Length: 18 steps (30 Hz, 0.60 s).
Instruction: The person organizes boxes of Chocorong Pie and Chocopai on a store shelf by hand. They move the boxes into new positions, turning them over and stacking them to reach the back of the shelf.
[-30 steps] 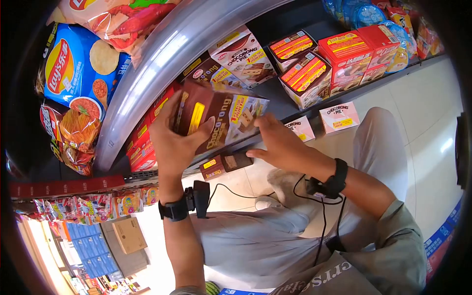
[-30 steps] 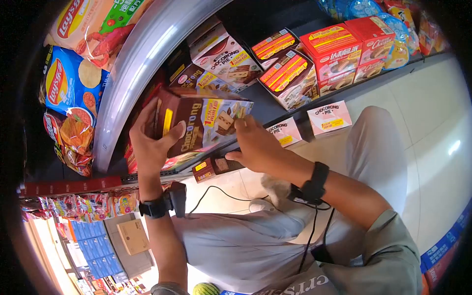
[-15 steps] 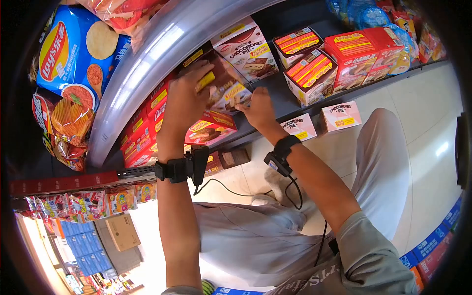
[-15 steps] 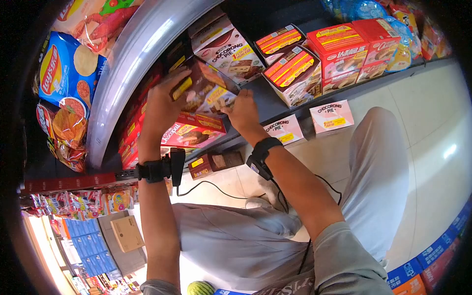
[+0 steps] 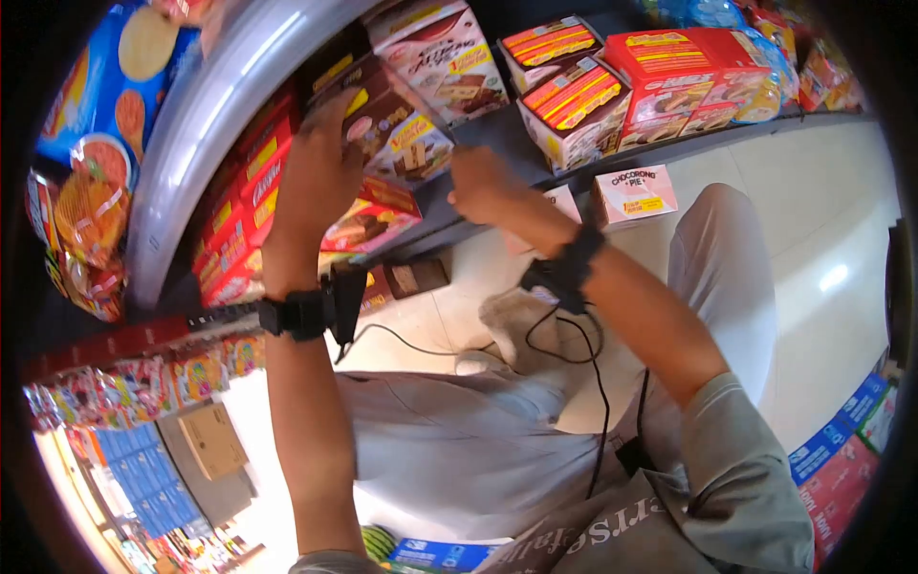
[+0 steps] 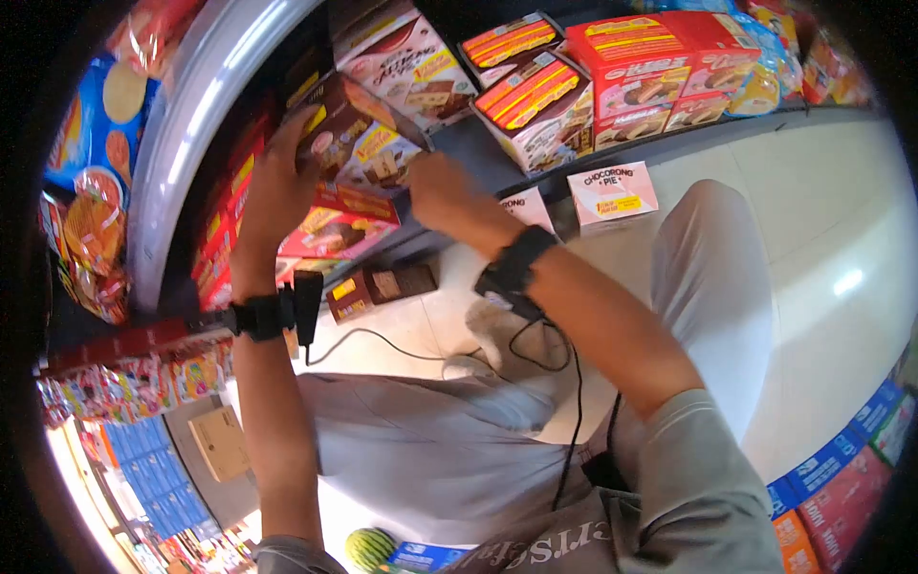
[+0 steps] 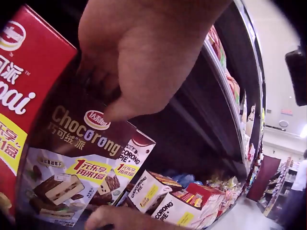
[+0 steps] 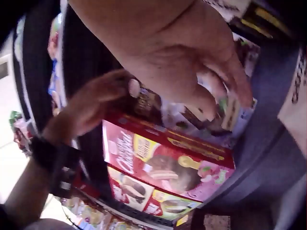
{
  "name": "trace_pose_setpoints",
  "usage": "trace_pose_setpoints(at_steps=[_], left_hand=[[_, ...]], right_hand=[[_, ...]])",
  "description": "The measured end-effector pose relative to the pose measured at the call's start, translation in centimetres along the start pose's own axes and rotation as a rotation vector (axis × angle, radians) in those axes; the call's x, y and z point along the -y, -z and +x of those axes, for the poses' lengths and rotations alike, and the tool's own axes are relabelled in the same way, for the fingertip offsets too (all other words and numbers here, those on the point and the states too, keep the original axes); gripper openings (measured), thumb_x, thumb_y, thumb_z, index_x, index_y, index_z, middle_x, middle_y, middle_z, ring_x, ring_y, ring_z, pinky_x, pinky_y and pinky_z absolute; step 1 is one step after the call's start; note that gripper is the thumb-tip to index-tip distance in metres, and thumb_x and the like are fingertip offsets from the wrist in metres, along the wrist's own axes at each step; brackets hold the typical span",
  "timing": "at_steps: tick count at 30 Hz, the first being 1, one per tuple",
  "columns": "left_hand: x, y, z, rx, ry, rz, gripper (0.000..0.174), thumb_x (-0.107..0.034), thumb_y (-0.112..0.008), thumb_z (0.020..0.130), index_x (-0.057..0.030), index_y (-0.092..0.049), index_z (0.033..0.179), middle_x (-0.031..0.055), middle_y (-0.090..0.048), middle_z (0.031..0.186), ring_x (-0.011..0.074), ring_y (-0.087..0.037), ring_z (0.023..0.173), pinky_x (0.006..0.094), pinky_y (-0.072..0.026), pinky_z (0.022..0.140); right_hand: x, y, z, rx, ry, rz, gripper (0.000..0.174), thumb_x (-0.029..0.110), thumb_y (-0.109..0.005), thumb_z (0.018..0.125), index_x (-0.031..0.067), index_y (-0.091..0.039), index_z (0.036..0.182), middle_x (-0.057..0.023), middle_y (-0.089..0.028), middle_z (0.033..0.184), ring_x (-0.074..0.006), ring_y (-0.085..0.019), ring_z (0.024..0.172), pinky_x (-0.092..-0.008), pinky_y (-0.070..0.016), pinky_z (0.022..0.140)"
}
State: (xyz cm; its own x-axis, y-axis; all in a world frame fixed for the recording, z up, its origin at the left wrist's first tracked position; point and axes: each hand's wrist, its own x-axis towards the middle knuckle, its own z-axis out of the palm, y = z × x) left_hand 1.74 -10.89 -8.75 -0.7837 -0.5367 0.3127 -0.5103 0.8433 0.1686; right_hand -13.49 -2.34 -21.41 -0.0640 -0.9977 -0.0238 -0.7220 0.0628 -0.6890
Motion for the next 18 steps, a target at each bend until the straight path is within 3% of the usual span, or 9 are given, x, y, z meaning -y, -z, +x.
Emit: trace_pose_setpoints(at_steps=[2,3,4,7,9,11,14,16,18], left_hand=[[0.4,-0.7,-0.7,-0.049,-0.009,0.076,0.048,0.002,-0.053,0.076,0.004,-0.049,0.123,0.0287,-0.051,0.124,0.0447,-0.046,0.117,0.0453,-0.0403,0.101],[0.8,-1.1,-0.8,-0.098,-0.041,0.112,0.048,0.001,-0.052,0.079,-0.0009,-0.048,0.127,0.0266,-0.052,0.125,0.0441,-0.048,0.117,0.0451,-0.0402,0.1],[1.2,-1.4,-0.8,-0.147,-0.08,0.15,0.049,0.0,-0.051,0.083,-0.0058,-0.047,0.131,0.0245,-0.052,0.126,0.0434,-0.049,0.116,0.0448,-0.0402,0.1],[0.7,-0.9,-0.3,-0.165,-0.022,0.197,0.043,-0.003,-0.052,0.085,-0.0037,-0.05,0.127,0.0211,-0.055,0.124,0.0389,-0.057,0.108,0.0404,-0.0453,0.095],[-1.6,-0.3,0.3,-0.319,-0.055,0.138,0.025,0.002,-0.05,0.082,0.0026,-0.057,0.106,0.0246,-0.06,0.104,0.0385,-0.061,0.094,0.0391,-0.0491,0.078],[-6.8,0.9,0.6,-0.452,-0.137,0.006,0.009,0.009,-0.051,0.076,0.0059,-0.058,0.079,0.0246,-0.061,0.075,0.0399,-0.063,0.071,0.0409,-0.0489,0.062],[-7.3,1.9,-0.4,-0.013,-0.082,-0.131,0.022,0.003,-0.059,0.078,0.0043,-0.059,0.1,0.0235,-0.061,0.097,0.0369,-0.062,0.09,0.0381,-0.0494,0.077],[-5.7,0.6,-1.0,0.239,0.088,-0.248,0.033,-0.004,-0.058,0.083,0.0002,-0.055,0.116,0.0188,-0.06,0.113,0.0326,-0.062,0.097,0.0361,-0.0487,0.086],[-5.0,-0.7,-2.1,0.389,0.229,-0.377,0.041,-0.009,-0.059,0.086,-0.0026,-0.052,0.126,0.0142,-0.059,0.121,0.0273,-0.062,0.101,0.0346,-0.0478,0.09]], right_hand=[[-2.3,2.5,-1.4,0.114,0.136,0.006,0.027,0.017,-0.075,0.073,0.0033,-0.06,0.092,-0.0153,-0.066,0.088,-0.0303,-0.066,0.081,-0.0414,-0.0511,0.07],[-2.7,4.6,-2.9,0.033,0.288,-0.04,0.03,0.016,-0.076,0.072,0.0011,-0.059,0.091,-0.0134,-0.066,0.079,-0.0297,-0.066,0.072,-0.0391,-0.052,0.071],[-3.6,6.0,-4.1,0.074,0.299,0.111,0.033,0.014,-0.077,0.07,-0.0008,-0.058,0.092,-0.0143,-0.065,0.08,-0.0288,-0.066,0.074,-0.0389,-0.0529,0.073],[-4.1,5.4,-7.9,0.149,0.177,-0.2,0.054,0.012,-0.078,0.066,0.0001,-0.052,0.112,-0.0163,-0.059,0.109,-0.0297,-0.058,0.102,-0.04,-0.0467,0.09],[-4.2,3.7,-9.4,0.2,0.152,-0.397,0.07,0.01,-0.077,0.065,0.001,-0.043,0.125,-0.0149,-0.05,0.125,-0.0307,-0.048,0.119,-0.0407,-0.0394,0.099],[-6.0,1.1,-9.2,0.102,0.219,-0.555,0.069,0.009,-0.076,0.064,0.0013,-0.044,0.125,-0.0141,-0.05,0.124,-0.0302,-0.048,0.119,-0.0412,-0.0392,0.1],[-7.2,0.3,-8.0,0.074,0.211,-0.578,0.062,0.006,-0.073,0.061,0.0034,-0.052,0.119,-0.0139,-0.056,0.116,-0.0306,-0.054,0.11,-0.0415,-0.0442,0.094],[-5.8,2.3,-7.6,0.171,0.146,-0.458,0.055,0.005,-0.071,0.061,0.0041,-0.056,0.113,-0.0143,-0.059,0.111,-0.0312,-0.058,0.104,-0.0407,-0.0471,0.09],[-4.3,4.4,-7.5,0.109,0.155,-0.335,0.054,0.009,-0.074,0.058,0.0028,-0.06,0.11,-0.0172,-0.063,0.105,-0.0331,-0.062,0.094,-0.0398,-0.0507,0.084]])
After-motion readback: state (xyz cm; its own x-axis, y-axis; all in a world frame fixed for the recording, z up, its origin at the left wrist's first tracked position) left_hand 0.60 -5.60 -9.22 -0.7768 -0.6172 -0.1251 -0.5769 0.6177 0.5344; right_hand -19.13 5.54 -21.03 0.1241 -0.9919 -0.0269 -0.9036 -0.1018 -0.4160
